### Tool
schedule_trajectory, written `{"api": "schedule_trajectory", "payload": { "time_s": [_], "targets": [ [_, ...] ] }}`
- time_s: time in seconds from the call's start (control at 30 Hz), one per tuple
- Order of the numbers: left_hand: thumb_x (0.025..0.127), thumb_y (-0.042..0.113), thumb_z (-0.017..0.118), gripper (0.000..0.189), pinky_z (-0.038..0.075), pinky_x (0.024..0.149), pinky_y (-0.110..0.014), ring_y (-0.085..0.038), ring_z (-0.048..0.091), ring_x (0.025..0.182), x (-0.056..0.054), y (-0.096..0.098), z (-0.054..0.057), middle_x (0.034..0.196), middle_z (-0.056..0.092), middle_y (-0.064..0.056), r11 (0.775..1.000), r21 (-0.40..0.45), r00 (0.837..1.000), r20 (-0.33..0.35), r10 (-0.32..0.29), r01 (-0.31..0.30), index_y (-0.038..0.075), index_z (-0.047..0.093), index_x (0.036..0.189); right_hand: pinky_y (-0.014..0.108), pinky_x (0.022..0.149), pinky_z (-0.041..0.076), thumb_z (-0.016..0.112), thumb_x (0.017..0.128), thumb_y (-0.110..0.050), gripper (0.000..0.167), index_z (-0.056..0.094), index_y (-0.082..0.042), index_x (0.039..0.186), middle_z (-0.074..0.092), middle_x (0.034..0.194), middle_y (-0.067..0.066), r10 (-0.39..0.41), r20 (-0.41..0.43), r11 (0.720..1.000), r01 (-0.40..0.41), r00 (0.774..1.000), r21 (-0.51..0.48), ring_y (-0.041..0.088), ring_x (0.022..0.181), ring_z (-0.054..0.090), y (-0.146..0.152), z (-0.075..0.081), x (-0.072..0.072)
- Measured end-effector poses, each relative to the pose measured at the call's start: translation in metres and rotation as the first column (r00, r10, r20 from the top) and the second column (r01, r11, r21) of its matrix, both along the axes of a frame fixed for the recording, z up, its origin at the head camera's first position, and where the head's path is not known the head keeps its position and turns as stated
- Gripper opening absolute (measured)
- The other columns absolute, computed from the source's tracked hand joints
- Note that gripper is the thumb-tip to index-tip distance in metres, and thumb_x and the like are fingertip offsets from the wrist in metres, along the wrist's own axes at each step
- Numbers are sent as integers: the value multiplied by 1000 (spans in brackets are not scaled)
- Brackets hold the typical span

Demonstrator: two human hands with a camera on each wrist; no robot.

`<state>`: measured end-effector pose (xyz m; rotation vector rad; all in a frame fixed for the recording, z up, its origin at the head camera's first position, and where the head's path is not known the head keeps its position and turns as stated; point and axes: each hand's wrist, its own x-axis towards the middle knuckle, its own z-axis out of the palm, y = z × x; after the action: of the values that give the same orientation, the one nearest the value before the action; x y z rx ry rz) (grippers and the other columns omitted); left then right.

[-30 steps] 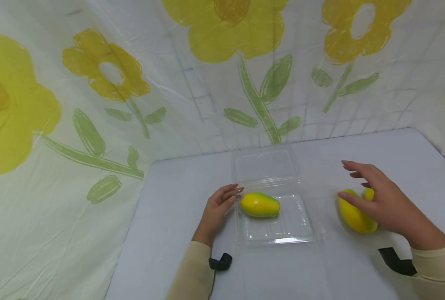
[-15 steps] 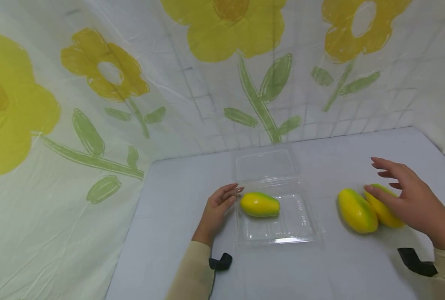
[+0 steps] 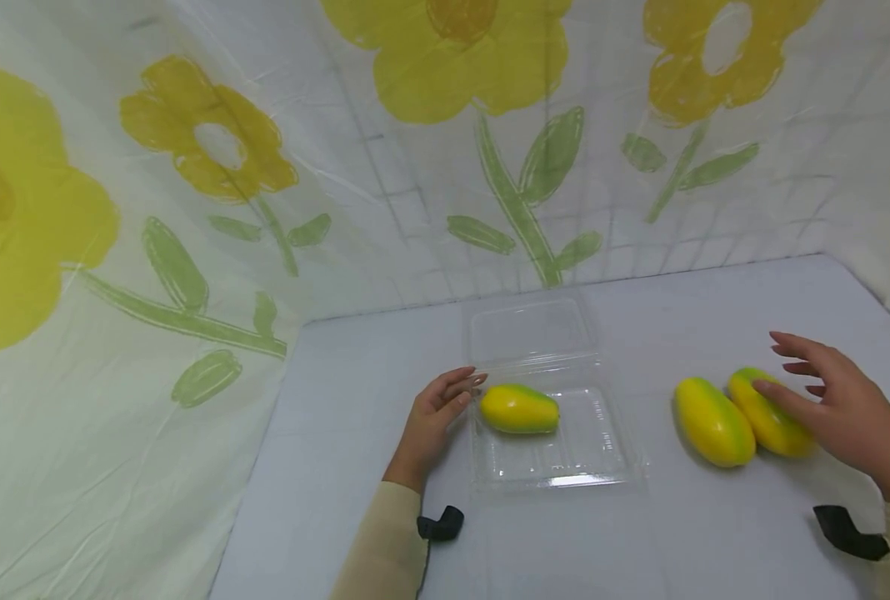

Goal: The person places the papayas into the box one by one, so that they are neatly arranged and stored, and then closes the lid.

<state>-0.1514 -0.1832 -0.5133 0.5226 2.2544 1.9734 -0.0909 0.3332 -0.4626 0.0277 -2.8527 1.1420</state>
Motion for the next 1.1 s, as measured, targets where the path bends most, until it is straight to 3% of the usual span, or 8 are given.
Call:
{"api": "schedule_trajectory", "payload": {
  "time_s": [0.37, 0.7, 1.1],
  "targets": [
    [114, 23, 60, 45, 36, 123, -45, -22, 60, 138, -1, 0, -2, 145, 69, -2, 1000, -2, 1000, -3, -11, 11, 4, 57, 155, 85, 91, 39, 66, 111, -34, 82, 24, 10, 166, 38, 148, 48, -14, 77, 1000, 13, 997, 10, 68, 126, 40, 9, -16, 6],
    [114, 22, 60, 43, 38, 122, -43, -22, 61, 138, -1, -1, -3, 145, 69, -3, 1000, 2, 1000, -18, -11, 11, 6, 58, 154, 76, 86, 43, 52, 114, -52, 81, 34, 13, 158, 40, 146, 44, -33, 258, 999, 21, 965, 49, 58, 115, 44, 14, -21, 5],
    [114, 23, 61, 43, 37, 122, -47, -23, 61, 138, 0, -1, -1, 145, 69, -1, 1000, 0, 1000, -6, -5, 5, 9, 59, 154, 69, 83, 44, 52, 114, -52, 80, 37, 13, 158, 42, 146, 43, -39, 245, 999, 29, 969, 44, 54, 112, 46, 14, -22, 7]
  ]
}}
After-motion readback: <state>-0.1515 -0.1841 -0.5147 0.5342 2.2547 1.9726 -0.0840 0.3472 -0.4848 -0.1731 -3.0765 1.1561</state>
